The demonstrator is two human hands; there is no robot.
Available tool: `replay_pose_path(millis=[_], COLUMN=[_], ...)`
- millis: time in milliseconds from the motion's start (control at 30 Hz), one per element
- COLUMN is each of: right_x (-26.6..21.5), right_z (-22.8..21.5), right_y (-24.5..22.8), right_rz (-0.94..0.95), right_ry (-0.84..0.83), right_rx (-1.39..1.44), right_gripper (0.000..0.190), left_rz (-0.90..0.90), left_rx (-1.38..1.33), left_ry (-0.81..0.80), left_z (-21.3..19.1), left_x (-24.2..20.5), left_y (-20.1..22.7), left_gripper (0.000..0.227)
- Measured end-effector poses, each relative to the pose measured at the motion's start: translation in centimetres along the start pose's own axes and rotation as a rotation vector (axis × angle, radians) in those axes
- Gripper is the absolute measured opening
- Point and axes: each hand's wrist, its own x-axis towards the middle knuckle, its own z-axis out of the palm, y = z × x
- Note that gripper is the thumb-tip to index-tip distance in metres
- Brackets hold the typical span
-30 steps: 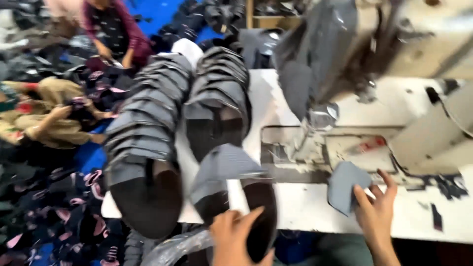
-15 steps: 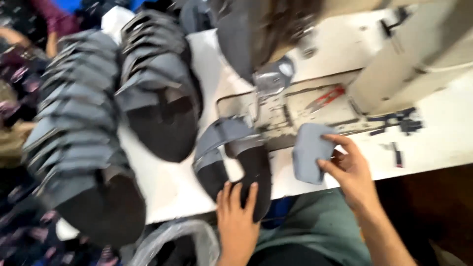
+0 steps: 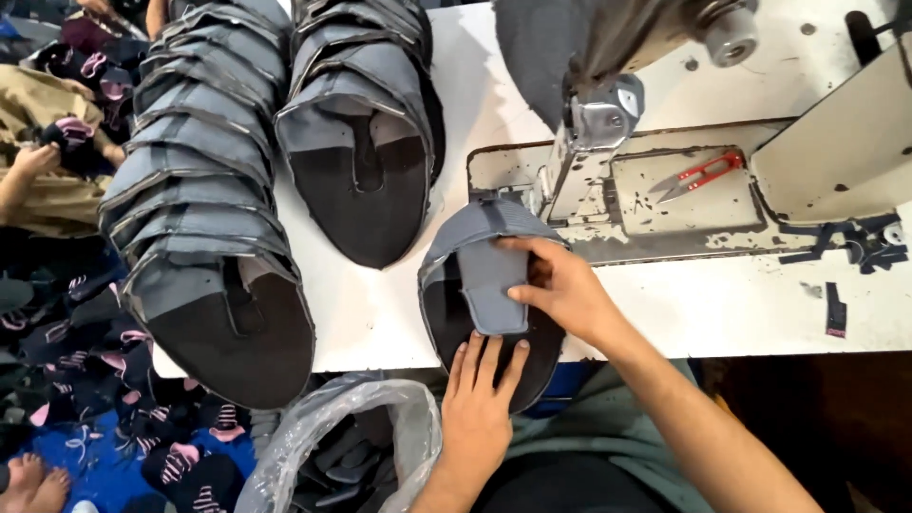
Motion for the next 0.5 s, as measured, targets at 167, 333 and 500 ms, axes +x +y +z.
replay_pose_path(millis=[167, 333, 500], right_x=[-0.1, 0.0, 0.0], right_z=[0.5, 0.7, 0.4], right_y=[1.8, 1.2, 2.7], right_rz=[0.011, -0.011, -0.125], right_ry=[0.013, 0.170, 0.171], right_rx=[-0.118, -0.293, -0.446], right_gripper=[0.060, 0.055, 0.057], left_rz=[-0.014, 0.014, -0.003], left_rx=[-0.008, 0.006, -0.002], left_ry=[-0.028, 0.004, 0.002], left_z=[-0.1, 0.4, 0.7], left_x=[0.1, -0.3, -0.4], left_y=[-0.2, -0.6, -0.8], left_gripper=[0.064, 0.064, 0.065])
